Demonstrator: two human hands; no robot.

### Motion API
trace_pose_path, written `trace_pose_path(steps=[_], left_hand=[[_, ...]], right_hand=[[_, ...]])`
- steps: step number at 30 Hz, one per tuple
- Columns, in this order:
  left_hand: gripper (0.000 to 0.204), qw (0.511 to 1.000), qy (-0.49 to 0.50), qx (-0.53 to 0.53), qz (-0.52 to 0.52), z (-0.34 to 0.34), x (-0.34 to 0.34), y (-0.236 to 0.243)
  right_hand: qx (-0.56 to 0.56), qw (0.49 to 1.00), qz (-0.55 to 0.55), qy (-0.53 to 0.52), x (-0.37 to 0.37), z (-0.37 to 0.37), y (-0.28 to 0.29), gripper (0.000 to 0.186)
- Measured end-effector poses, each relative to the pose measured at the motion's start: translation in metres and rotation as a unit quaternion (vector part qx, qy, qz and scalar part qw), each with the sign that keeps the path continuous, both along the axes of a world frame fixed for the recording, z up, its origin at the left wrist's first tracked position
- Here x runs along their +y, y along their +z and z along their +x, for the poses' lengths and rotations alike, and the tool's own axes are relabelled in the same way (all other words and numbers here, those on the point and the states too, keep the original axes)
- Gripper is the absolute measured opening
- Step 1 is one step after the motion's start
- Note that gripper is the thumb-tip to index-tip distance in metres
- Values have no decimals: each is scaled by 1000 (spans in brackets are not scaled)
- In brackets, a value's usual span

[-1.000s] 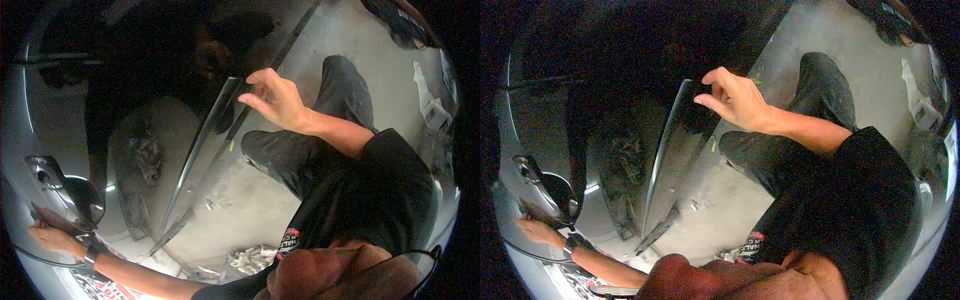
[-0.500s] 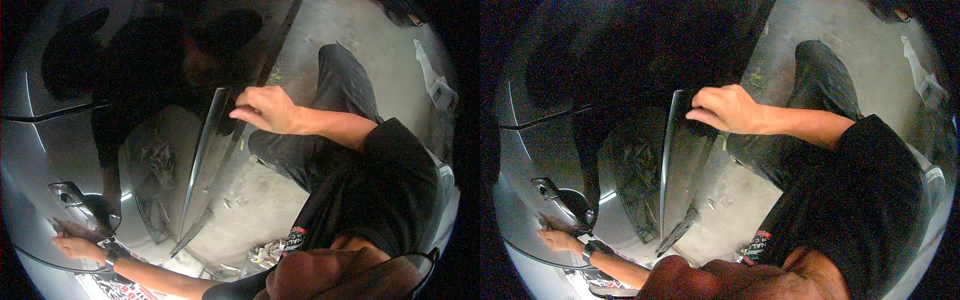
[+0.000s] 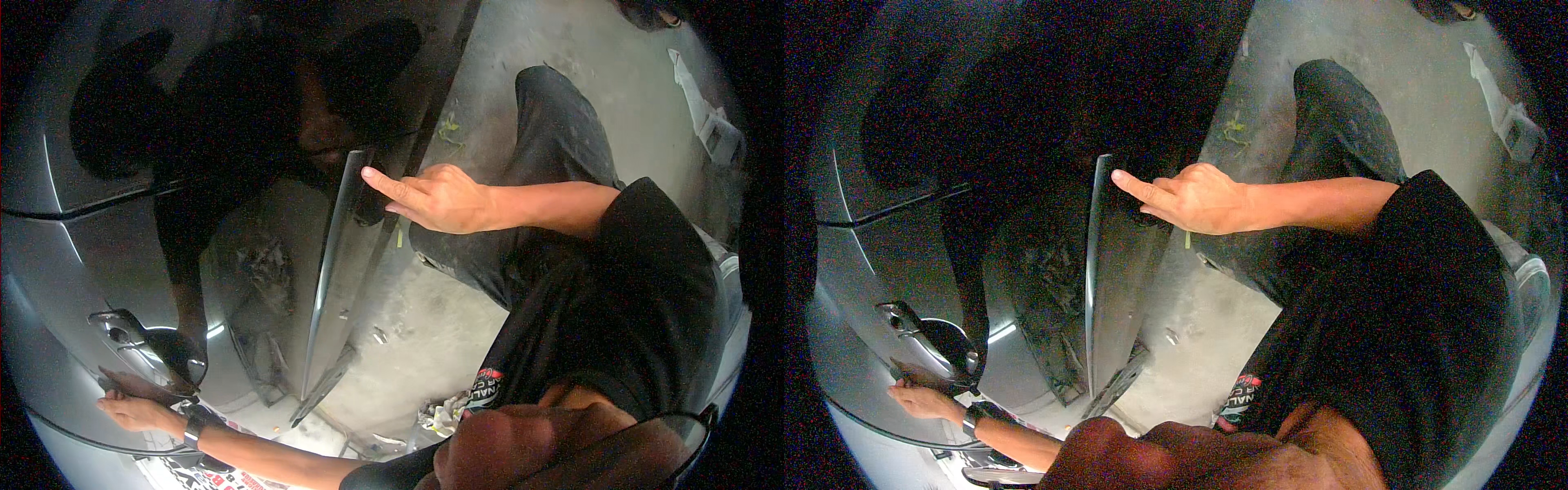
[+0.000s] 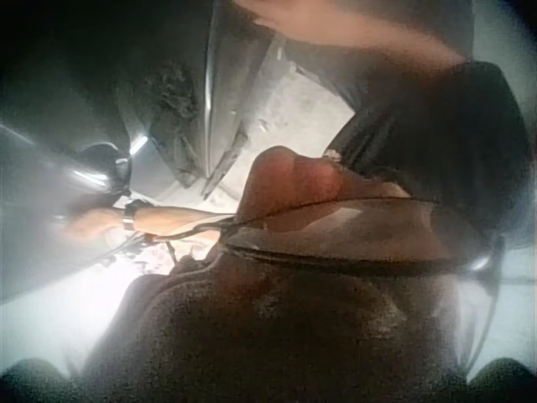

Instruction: Replacing or adjusting the weather stripping/trim on a car door.

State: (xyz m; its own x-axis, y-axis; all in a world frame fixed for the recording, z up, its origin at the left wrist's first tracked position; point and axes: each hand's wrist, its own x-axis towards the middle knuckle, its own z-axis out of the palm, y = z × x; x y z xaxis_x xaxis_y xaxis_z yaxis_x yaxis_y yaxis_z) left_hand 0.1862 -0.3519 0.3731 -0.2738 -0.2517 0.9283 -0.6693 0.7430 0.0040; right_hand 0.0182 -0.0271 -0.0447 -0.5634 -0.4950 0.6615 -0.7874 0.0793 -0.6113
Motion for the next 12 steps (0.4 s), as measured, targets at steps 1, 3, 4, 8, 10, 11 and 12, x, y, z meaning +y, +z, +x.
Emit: trace_pose_path(steps=[1,3,4,8,10,11,12], left_hand=[[60,999,0,23,25,0,0,0],[59,1000,-17,13,8,1,-1,-1],[59,997,-22,43,53,1,-1,-1],[59,998,-23,31,51,4,-1,-3],[57,1000,-11,10,21,7,0,-3],[56,998,-10,40,40,6,-2,0],[57,997,-5,51,58,8,-3,-2]], right_hand=[[-5,1000,7,-2,0,1,-1,79],[-13,1000,12,-4,1,3,-3,79],[-22,1000,13,0,1,4,-4,79],[-36,999,35,17,0,3,-5,78],[-37,998,27,31,-2,4,-4,79],[-42,996,61,41,-3,4,-3,79],[-51,995,75,47,-2,6,-2,81]])
